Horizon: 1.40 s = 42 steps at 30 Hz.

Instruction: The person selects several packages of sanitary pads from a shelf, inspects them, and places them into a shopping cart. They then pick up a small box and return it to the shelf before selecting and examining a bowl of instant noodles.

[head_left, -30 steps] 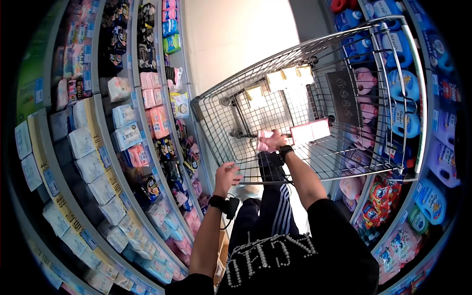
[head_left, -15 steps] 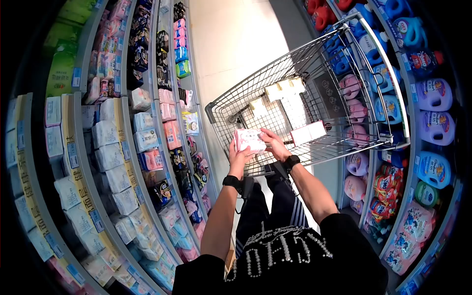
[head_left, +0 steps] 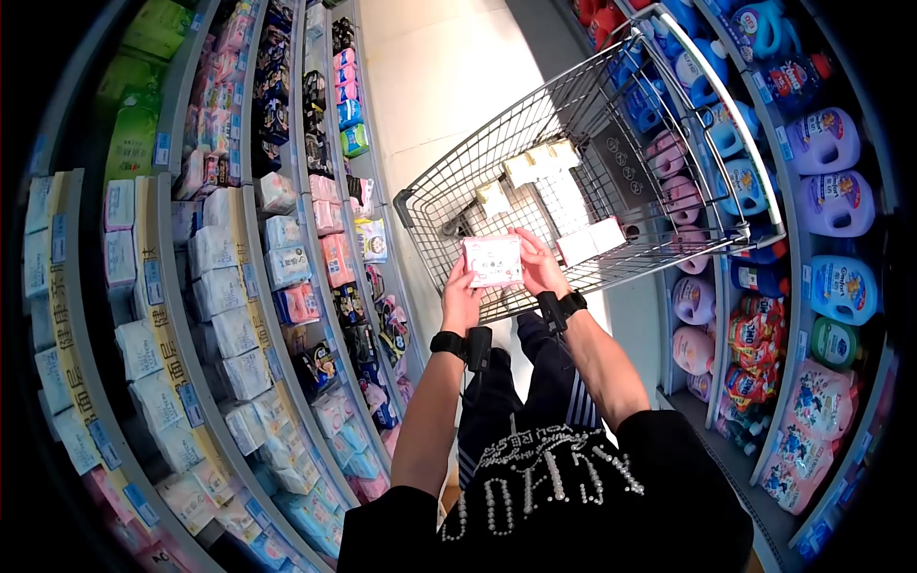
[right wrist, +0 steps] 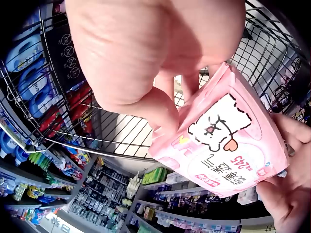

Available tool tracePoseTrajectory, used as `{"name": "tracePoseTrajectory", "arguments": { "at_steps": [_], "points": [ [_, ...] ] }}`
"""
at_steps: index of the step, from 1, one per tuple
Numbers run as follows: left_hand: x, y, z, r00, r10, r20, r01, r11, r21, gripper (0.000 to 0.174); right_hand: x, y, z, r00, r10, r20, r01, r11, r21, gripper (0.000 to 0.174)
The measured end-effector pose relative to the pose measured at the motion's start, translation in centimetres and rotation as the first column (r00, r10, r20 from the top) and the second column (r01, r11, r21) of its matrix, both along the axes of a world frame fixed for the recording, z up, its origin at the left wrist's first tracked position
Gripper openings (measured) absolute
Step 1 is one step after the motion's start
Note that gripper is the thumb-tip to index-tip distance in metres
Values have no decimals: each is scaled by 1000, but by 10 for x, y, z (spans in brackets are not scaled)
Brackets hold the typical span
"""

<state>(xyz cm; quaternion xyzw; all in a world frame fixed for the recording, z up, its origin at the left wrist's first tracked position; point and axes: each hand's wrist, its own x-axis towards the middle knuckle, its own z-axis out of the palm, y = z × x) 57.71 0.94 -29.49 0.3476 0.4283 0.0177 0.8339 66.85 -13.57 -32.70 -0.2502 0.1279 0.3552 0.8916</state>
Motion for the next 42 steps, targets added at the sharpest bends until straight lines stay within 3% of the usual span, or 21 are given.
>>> {"name": "tracePoseTrajectory", "arguments": {
  "at_steps": [3, 10, 13, 16, 19, 20, 23, 25, 26, 27, 29, 30, 32, 35, 37, 40, 42],
  "points": [
    [2, -2, 8, 999, 35, 9, -34, 997, -74, 44, 1, -1, 3, 1000, 4, 3, -4, 1000, 10, 51],
    [-10, 4, 19, 995, 52, 82, -50, 998, -26, 46, 0, 12, 17, 999, 34, 12, -33, 999, -2, 43],
    [-16, 20, 44, 996, 85, 37, -85, 996, -4, 50, 0, 32, 37, 989, 131, 67, -131, 991, -16, 43],
    [-28, 49, 51, 975, 146, 168, -165, 981, 106, 47, 4, 69, 61, 955, 260, 139, -252, 965, -75, 43],
    [-47, 87, 91, 951, 276, 139, -307, 892, 332, 45, 0, 125, 116, 831, 487, 270, -476, 873, -110, 40],
    [-53, 99, 99, 902, 369, 224, -427, 839, 338, 45, -2, 144, 137, 766, 554, 326, -534, 831, -158, 41],
    [-93, 139, 160, 821, 519, 237, -569, 707, 421, 50, -20, 213, 191, 587, 702, 404, -675, 699, -234, 45],
    [-127, 158, 225, 852, 412, 322, -523, 684, 509, 50, -44, 256, 231, 423, 730, 537, -728, 626, -279, 46],
    [-140, 178, 220, 808, 502, 308, -581, 592, 559, 46, -57, 279, 245, 339, 724, 601, -740, 599, -305, 46],
    [-159, 192, 240, 819, 444, 362, -571, 577, 584, 44, -73, 298, 266, 256, 663, 704, -731, 609, -308, 46],
    [-199, 191, 305, 777, 471, 417, -629, 560, 540, 44, -111, 324, 324, 87, 567, 819, -718, 606, -342, 47],
    [-221, 196, 330, 799, 473, 371, -583, 462, 668, 43, -131, 331, 359, 5, 539, 842, -711, 594, -376, 48],
    [-262, 197, 381, 794, 477, 377, -567, 357, 742, 37, -165, 349, 408, -72, 410, 909, -708, 621, -336, 48],
    [-317, 184, 458, 799, 395, 453, -569, 252, 783, 46, -218, 366, 475, -71, 218, 973, -726, 658, -200, 46],
    [-347, 173, 503, 796, 513, 322, -460, 166, 872, 45, -251, 358, 523, -55, 144, 988, -753, 644, -135, 46],
    [-385, 167, 543, 725, 470, 503, -588, 44, 807, 40, -299, 367, 567, -40, 15, 999, -781, 623, -40, 47],
    [-410, 157, 566, 717, 544, 435, -517, -3, 856, 40, -326, 374, 585, -30, -63, 998, -789, 615, 15, 46]
  ]
}}
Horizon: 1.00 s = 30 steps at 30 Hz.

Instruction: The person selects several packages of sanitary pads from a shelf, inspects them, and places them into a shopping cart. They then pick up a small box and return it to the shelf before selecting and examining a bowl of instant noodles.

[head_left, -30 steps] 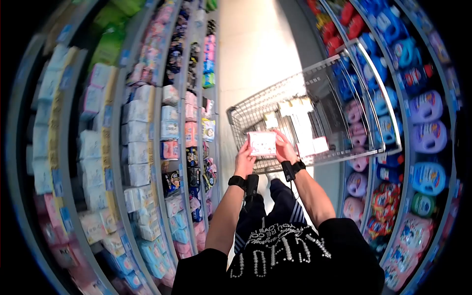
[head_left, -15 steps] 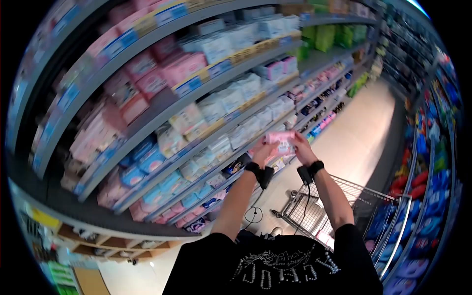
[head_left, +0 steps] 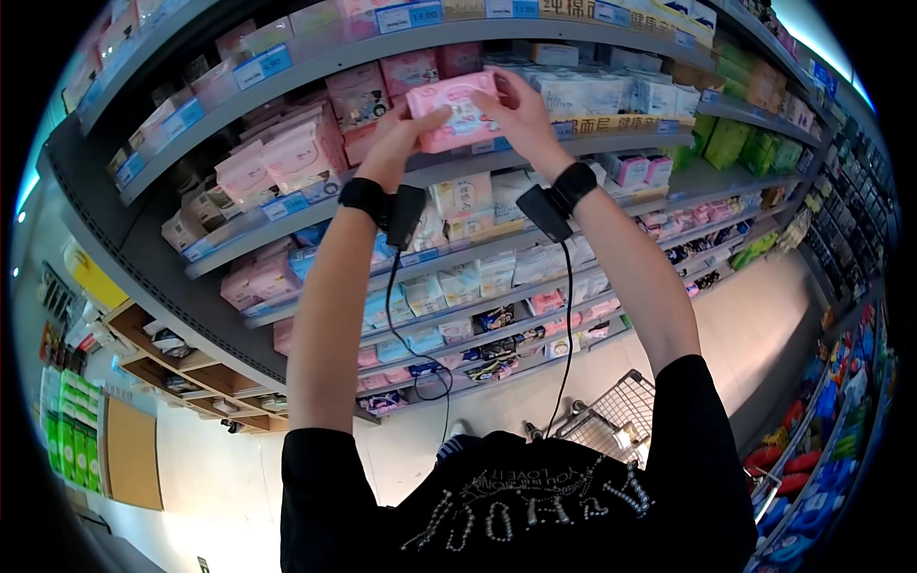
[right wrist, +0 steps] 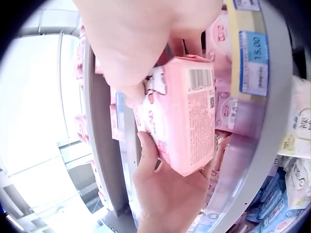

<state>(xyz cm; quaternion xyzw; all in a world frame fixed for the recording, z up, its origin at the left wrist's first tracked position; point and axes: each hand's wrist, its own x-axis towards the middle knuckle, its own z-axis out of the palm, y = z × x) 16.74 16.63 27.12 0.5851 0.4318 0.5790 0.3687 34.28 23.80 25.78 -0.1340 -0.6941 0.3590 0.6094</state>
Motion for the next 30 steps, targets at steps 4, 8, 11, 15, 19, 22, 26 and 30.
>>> {"name": "tracePoseTrajectory", "arguments": {
  "at_steps": [4, 8, 11, 15, 19, 22, 26, 30],
  "points": [
    [-42, 27, 7, 989, 146, 6, -146, 981, 125, 44, -38, 7, 16, 910, -397, 121, 316, 853, 416, 35],
    [-40, 46, -11, 934, 357, 2, -349, 911, 220, 42, -64, 17, -6, 793, -557, 249, 397, 781, 482, 40],
    [-43, 71, -28, 862, 491, -128, -430, 841, 328, 40, -65, 28, -25, 782, -544, 305, 399, 812, 426, 47],
    [-57, 115, -40, 801, 538, -263, -401, 808, 432, 42, -60, 27, -28, 775, -560, 292, 444, 812, 378, 48],
    [-55, 101, -27, 867, 363, -342, -338, 932, 133, 44, -57, 25, -30, 778, -578, 247, 456, 789, 411, 46],
    [-73, 118, -50, 720, 580, -381, -377, 788, 487, 41, -60, 22, -28, 729, -537, 424, 377, 832, 406, 38],
    [-61, 104, -46, 592, 681, -431, -427, 718, 550, 38, -70, 19, -23, 518, -592, 618, 366, 806, 465, 30],
    [-40, 84, -45, 405, 862, -306, -442, 478, 759, 33, -67, 21, -40, 684, -662, 306, 380, 681, 625, 21]
  ]
}}
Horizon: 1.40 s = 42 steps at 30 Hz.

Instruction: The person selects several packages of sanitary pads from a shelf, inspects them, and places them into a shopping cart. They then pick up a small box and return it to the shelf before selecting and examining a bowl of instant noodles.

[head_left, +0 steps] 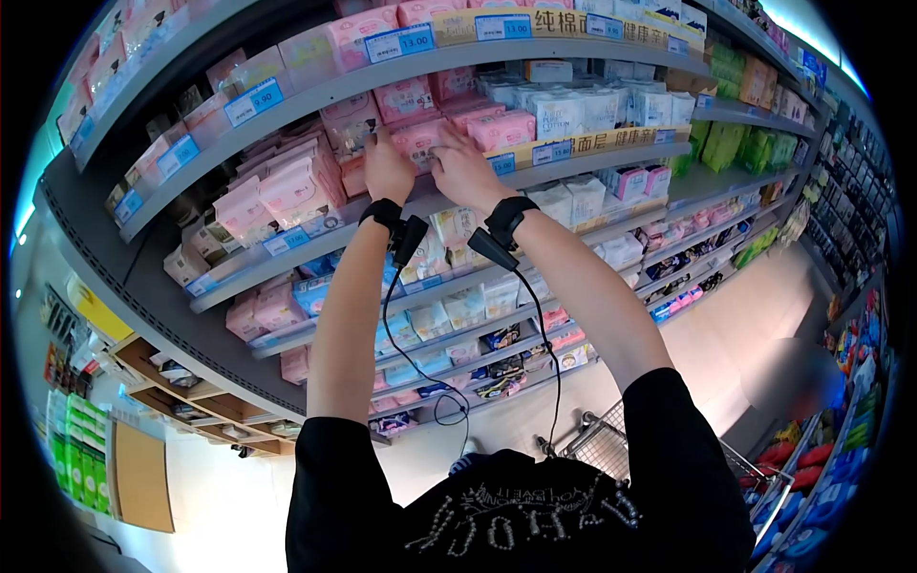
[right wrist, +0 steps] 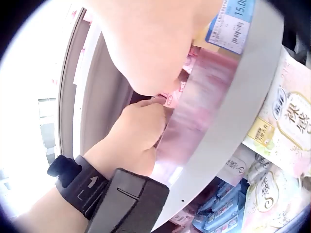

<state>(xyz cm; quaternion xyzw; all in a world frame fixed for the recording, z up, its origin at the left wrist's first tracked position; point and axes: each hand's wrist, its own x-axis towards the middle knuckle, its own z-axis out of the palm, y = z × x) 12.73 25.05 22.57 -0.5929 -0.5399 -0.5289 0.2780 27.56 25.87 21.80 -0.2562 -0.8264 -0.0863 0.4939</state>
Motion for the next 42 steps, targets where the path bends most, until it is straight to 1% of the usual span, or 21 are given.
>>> {"name": "tracePoseTrajectory", "arguments": {
  "at_steps": [2, 4, 6, 10, 12, 14, 16, 18, 20, 22, 23, 24, 25, 26, 28, 30, 31, 33, 38, 39, 42],
  "points": [
    [17, -17, 4, 1000, -7, 3, 7, 1000, 1, 31, 10, -5, -11, 998, 62, 15, -63, 997, 41, 22],
    [38, -36, 1, 953, -225, 201, 240, 969, -56, 27, 25, -16, -24, 993, 117, 22, -118, 990, 78, 23],
    [59, -52, -24, 937, -283, 207, 301, 952, -60, 24, 44, -36, -48, 993, 105, -50, -97, 984, 149, 28],
    [103, -74, -96, 906, -383, 182, 392, 920, -16, 21, 89, -53, -153, 987, 39, -154, -46, 998, -39, 27],
    [121, -68, -163, 799, -452, 396, 560, 799, -220, 21, 121, -68, -221, 970, -76, -232, 27, 978, -207, 20],
    [147, -75, -223, 705, -460, 540, 702, 560, -440, 21, 163, -93, -300, 917, -297, -267, 165, 891, -423, 14],
    [167, -77, -299, 621, -447, 644, 776, 238, -584, 24, 206, -129, -380, 760, -599, -254, 254, 633, -731, 14],
    [191, -87, -360, 649, -292, 703, 668, -224, -710, 26, 260, -183, -459, 680, -730, 62, 404, 303, -863, 18],
    [234, -122, -379, 562, 21, 827, 768, -385, -512, 26, 315, -247, -524, 611, -735, 295, 369, -66, -927, 21],
    [269, -141, -403, 638, -6, 770, 676, -475, -563, 28, 361, -310, -576, 504, -748, 433, 158, -412, -897, 26],
    [277, -141, -433, 631, -54, 774, 622, -561, -546, 29, 376, -340, -587, 378, -800, 466, 75, -475, -877, 26],
    [294, -149, -434, 643, -74, 762, 583, -598, -550, 29, 389, -370, -591, 234, -900, 368, -45, -388, -921, 26],
    [312, -162, -431, 642, -87, 762, 558, -630, -541, 28, 401, -394, -594, 193, -928, 320, -68, -338, -939, 27],
    [328, -173, -431, 639, -96, 763, 532, -661, -529, 28, 405, -415, -597, 17, -954, 299, -161, -298, -941, 28],
    [351, -193, -447, 632, -131, 764, 471, -718, -513, 27, 420, -455, -692, -244, -956, 161, -310, -80, -947, 21],
    [371, -207, -468, 625, -127, 770, 453, -744, -490, 25, 429, -478, -675, -352, -915, 196, -326, -76, -942, 18],
    [377, -213, -478, 617, -138, 775, 444, -752, -487, 23, 432, -488, -667, -354, -917, 186, -293, -80, -953, 19],
    [387, -223, -493, 649, -142, 748, 407, -765, -499, 24, 441, -498, -664, -299, -888, 349, -298, -260, -918, 23],
    [382, -231, -539, 703, -95, 705, 423, -741, -522, 24, 466, -488, -657, 48, -750, 660, -300, -641, -706, 60],
    [382, -231, -544, 710, -95, 698, 431, -725, -537, 24, 469, -485, -670, 99, -724, 682, -341, -669, -661, 80],
    [376, -231, -560, 740, -69, 669, 443, -698, -562, 21, 477, -475, -697, 89, -664, 743, -402, -706, -583, 77]
  ]
}}
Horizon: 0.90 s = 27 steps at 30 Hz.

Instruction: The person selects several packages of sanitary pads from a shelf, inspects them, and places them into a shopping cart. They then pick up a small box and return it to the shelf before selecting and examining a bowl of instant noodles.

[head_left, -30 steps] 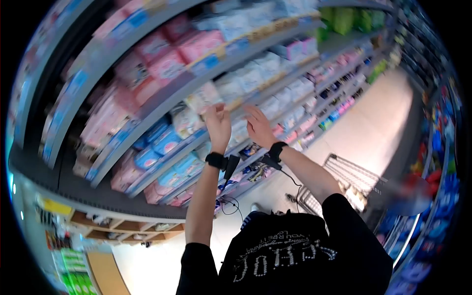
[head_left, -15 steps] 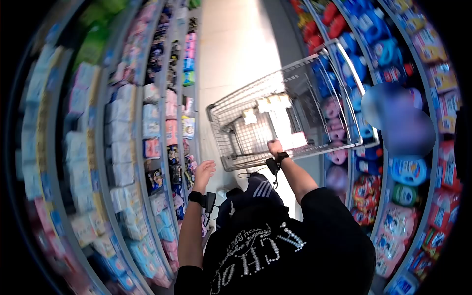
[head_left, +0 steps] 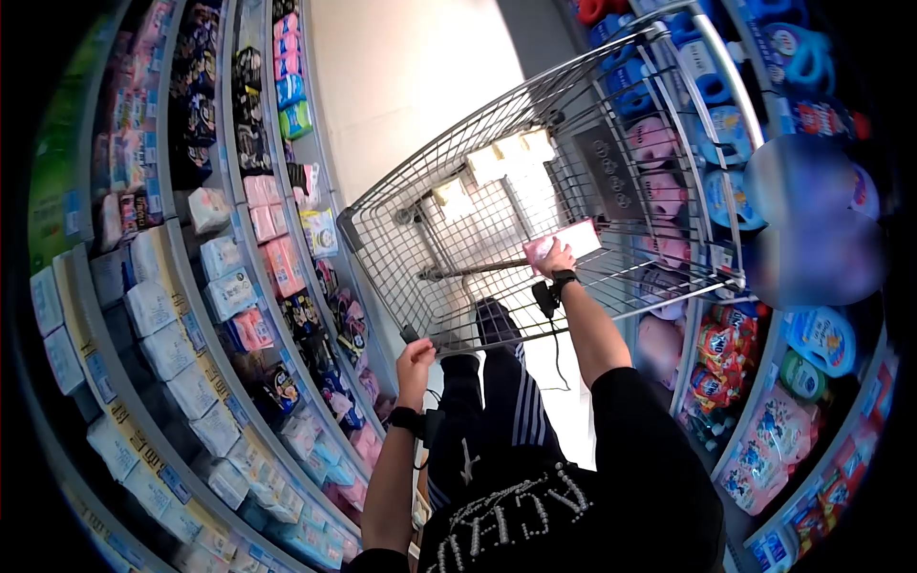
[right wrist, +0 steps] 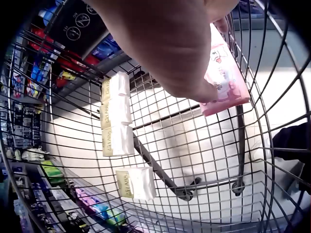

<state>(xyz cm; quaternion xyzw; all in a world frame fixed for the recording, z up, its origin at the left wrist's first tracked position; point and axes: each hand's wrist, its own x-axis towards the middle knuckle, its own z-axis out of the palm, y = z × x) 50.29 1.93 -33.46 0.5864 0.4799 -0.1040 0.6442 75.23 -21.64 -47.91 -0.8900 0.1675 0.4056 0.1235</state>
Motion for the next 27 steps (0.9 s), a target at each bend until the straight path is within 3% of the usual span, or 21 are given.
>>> {"name": "tracePoseTrajectory", "arguments": {
  "at_steps": [2, 4, 5, 7, 8, 10, 11, 12, 14, 18, 20, 21, 22, 23, 24, 25, 27],
  "points": [
    [-3, 2, -8, 999, 28, -36, -30, 999, -33, 25, 6, 11, -9, 998, 64, 1, -64, 996, -56, 71],
    [5, 2, -3, 971, 196, -138, -224, 946, -234, 30, 5, 16, -26, 994, 100, -33, -101, 994, -30, 65],
    [2, 4, -7, 968, 215, -130, -243, 931, -273, 33, 1, 16, -37, 994, 100, -30, -102, 993, -64, 65],
    [4, 4, -8, 961, 235, -146, -267, 925, -269, 33, -1, 20, -52, 991, 130, -14, -131, 982, -139, 65],
    [2, 5, -8, 957, 242, -159, -278, 922, -269, 32, -8, 20, -60, 975, 209, 77, -192, 963, -189, 58],
    [-3, 5, -12, 958, 239, -160, -274, 928, -251, 32, -4, 23, -56, 955, 293, 44, -276, 935, -222, 51],
    [-5, 5, -14, 956, 233, -179, -272, 933, -237, 33, -9, 24, -63, 930, 342, 134, -294, 911, -289, 47],
    [-3, 5, -14, 955, 225, -195, -266, 938, -223, 33, 0, 35, -45, 952, 304, 22, -287, 920, -268, 49],
    [-2, 3, -9, 949, 243, -198, -284, 935, -213, 33, 3, 49, -24, 969, 245, 21, -231, 937, -264, 55],
    [4, 0, -5, 954, 247, -171, -281, 934, -222, 35, 4, 61, -30, 980, 145, -134, -136, 988, 79, 85],
    [12, -1, 5, 951, 219, -219, -270, 933, -239, 43, -5, 82, -15, 984, 108, -138, -77, 974, 215, 82],
    [15, -1, 5, 956, 228, -187, -271, 929, -251, 46, -17, 90, -27, 975, 77, -207, 23, 898, 440, 80],
    [17, -3, 2, 960, 236, -153, -270, 925, -267, 51, -18, 104, -6, 959, 66, -276, 129, 766, 629, 77],
    [21, -4, 1, 971, 208, -122, -231, 945, -231, 61, -28, 117, 20, 929, -49, -367, 309, 650, 695, 74],
    [32, -6, 8, 977, 202, -61, -210, 961, -181, 65, -49, 129, -10, 982, 88, -169, 48, 744, 667, 74],
    [36, -6, 2, 982, 186, 19, -183, 978, -99, 68, -52, 141, 27, 981, 121, -153, 31, 674, 738, 71],
    [44, -3, 2, 982, 162, 102, -162, 987, -4, 71, -65, 159, 78, 954, 117, -277, 170, 550, 818, 65]
  ]
}}
